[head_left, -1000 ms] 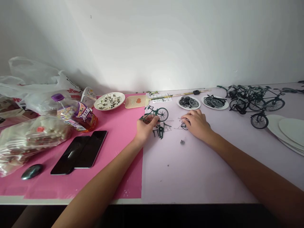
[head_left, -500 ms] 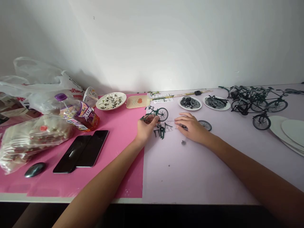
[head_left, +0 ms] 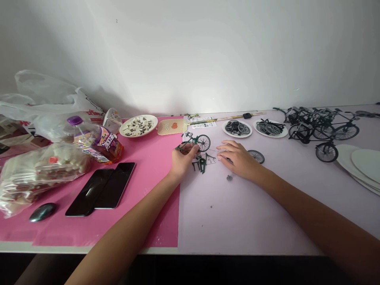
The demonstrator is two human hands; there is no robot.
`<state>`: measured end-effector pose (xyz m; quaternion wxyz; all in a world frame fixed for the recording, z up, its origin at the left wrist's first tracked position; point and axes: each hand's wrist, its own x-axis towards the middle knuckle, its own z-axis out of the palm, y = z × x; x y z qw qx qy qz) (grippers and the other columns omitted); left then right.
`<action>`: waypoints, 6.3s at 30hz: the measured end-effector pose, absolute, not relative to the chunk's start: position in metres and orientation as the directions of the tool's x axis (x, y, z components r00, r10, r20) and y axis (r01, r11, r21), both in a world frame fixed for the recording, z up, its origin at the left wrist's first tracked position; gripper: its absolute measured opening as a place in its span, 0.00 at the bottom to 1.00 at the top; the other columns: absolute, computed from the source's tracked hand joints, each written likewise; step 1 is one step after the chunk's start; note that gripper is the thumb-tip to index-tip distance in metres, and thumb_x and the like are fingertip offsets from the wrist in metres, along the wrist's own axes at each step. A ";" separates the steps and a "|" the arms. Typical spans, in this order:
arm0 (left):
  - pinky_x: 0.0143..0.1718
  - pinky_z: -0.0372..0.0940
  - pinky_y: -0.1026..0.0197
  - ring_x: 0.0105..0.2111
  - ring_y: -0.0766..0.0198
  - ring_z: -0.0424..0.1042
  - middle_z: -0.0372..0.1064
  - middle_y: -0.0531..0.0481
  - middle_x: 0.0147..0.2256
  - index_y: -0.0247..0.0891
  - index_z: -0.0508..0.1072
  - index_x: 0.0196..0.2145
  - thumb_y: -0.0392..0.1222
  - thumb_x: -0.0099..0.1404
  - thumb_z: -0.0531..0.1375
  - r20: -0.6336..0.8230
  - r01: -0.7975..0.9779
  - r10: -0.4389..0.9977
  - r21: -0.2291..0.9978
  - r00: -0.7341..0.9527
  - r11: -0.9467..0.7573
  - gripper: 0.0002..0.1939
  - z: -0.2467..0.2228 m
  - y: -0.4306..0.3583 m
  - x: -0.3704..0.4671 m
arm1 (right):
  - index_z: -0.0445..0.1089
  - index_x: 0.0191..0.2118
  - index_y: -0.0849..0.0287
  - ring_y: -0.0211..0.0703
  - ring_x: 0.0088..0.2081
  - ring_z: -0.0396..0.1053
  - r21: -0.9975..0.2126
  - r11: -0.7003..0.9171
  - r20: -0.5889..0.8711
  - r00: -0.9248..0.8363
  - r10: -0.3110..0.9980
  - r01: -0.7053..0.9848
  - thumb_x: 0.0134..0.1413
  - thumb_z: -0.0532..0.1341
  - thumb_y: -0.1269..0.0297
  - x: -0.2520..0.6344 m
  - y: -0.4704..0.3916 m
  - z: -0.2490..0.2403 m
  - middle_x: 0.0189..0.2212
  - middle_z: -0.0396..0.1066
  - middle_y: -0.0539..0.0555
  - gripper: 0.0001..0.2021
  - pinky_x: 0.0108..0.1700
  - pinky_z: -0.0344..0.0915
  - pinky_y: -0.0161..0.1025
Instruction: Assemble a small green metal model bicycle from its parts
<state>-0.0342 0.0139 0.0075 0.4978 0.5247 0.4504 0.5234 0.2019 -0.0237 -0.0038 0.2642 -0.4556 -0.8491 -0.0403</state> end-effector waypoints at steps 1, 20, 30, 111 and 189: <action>0.35 0.73 0.57 0.34 0.54 0.82 0.79 0.44 0.33 0.34 0.78 0.35 0.52 0.57 0.72 0.099 -0.048 0.994 0.994 0.047 -0.097 0.18 0.008 0.014 -0.034 | 0.82 0.46 0.56 0.60 0.62 0.68 -0.178 0.584 0.483 -0.446 0.753 0.792 0.72 0.56 0.63 0.202 -0.024 -0.004 0.51 0.81 0.58 0.15 0.64 0.67 0.62; 0.38 0.75 0.55 0.34 0.53 0.82 0.79 0.44 0.32 0.35 0.77 0.33 0.53 0.55 0.74 0.088 -0.066 0.995 0.994 0.053 -0.084 0.19 0.010 0.012 -0.033 | 0.80 0.47 0.54 0.56 0.55 0.71 -0.369 0.566 0.425 -0.408 0.808 0.737 0.73 0.51 0.63 0.202 -0.024 0.003 0.47 0.81 0.58 0.18 0.59 0.68 0.59; 0.41 0.76 0.54 0.35 0.54 0.82 0.79 0.46 0.32 0.35 0.77 0.33 0.54 0.56 0.74 0.092 -0.068 0.994 0.994 0.062 -0.088 0.19 0.011 0.010 -0.033 | 0.80 0.47 0.54 0.56 0.53 0.71 -0.384 0.559 0.429 -0.395 0.813 0.735 0.73 0.50 0.63 0.206 -0.019 -0.004 0.46 0.80 0.59 0.18 0.57 0.69 0.59; 0.38 0.71 0.59 0.30 0.63 0.73 0.74 0.50 0.28 0.35 0.75 0.29 0.52 0.62 0.70 0.137 -0.147 0.975 0.983 0.175 -0.111 0.17 -0.002 0.003 -0.020 | 0.65 0.32 0.56 0.36 0.25 0.60 -0.927 0.159 0.067 -0.267 0.961 0.340 0.68 0.58 0.45 0.169 -0.041 -0.004 0.24 0.65 0.46 0.20 0.30 0.57 0.37; 0.39 0.73 0.56 0.34 0.59 0.76 0.78 0.45 0.34 0.34 0.80 0.35 0.52 0.53 0.77 0.116 -0.102 0.924 0.991 0.365 -0.084 0.20 0.004 -0.005 -0.025 | 0.71 0.40 0.55 0.39 0.25 0.59 -0.912 0.227 0.272 0.090 0.958 0.341 0.61 0.65 0.42 0.173 -0.041 -0.003 0.22 0.60 0.46 0.19 0.28 0.56 0.38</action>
